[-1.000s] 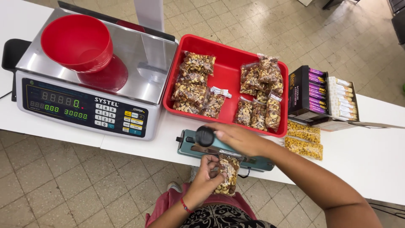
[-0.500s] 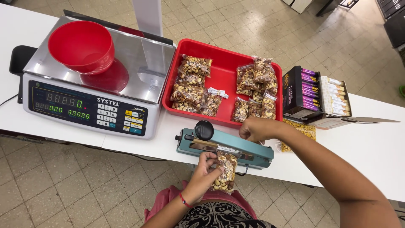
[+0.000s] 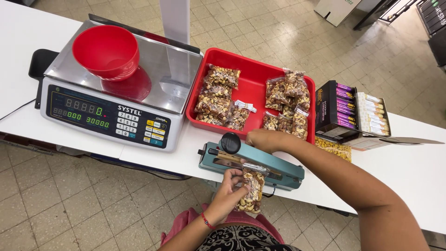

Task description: Sealing plastic bags of snacks using a heat sealer and organizing them in a tray.

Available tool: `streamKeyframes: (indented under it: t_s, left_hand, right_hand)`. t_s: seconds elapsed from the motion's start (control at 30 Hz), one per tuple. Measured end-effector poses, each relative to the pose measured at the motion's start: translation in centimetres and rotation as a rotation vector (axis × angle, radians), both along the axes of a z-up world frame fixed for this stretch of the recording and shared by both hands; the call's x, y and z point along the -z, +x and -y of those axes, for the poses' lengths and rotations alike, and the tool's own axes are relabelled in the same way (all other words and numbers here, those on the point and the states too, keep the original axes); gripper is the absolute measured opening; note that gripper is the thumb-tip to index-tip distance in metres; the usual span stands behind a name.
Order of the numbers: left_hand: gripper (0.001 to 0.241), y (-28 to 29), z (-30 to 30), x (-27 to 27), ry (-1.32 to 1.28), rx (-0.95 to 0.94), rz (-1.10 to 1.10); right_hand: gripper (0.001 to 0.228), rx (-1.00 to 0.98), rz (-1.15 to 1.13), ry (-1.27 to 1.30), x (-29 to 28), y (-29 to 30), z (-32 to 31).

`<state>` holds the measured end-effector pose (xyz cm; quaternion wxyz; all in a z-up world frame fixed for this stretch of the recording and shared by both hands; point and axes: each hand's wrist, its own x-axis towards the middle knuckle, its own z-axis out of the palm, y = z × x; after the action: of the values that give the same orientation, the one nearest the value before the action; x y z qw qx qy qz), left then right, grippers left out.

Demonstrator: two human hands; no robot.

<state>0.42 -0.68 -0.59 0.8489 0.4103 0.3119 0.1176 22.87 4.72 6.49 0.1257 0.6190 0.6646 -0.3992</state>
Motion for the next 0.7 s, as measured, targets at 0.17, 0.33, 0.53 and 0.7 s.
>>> streamKeyframes:
  t_s: [0.17,0.33,0.53,0.7]
  left_hand:
    - [0.042,-0.1,0.1,-0.4,-0.008,-0.005,0.000]
    - [0.044,-0.1,0.1,-0.1,0.002,-0.003,0.003]
    - [0.054,-0.5,0.0,-1.3,0.120,0.034,-0.020]
    - [0.059,-0.8,-0.1,-2.0,0.386,0.075,-0.027]
  right_hand:
    - [0.030,0.165,-0.024,-0.178,-3.9,-1.1,0.8]
    - [0.021,0.230,-0.045,-0.392,-3.0,1.8,2.3]
    - [0.020,0.211,0.038,-0.403,-3.8,3.1,3.4]
    - [0.033,0.325,-0.118,0.023,-7.8,2.6,5.1]
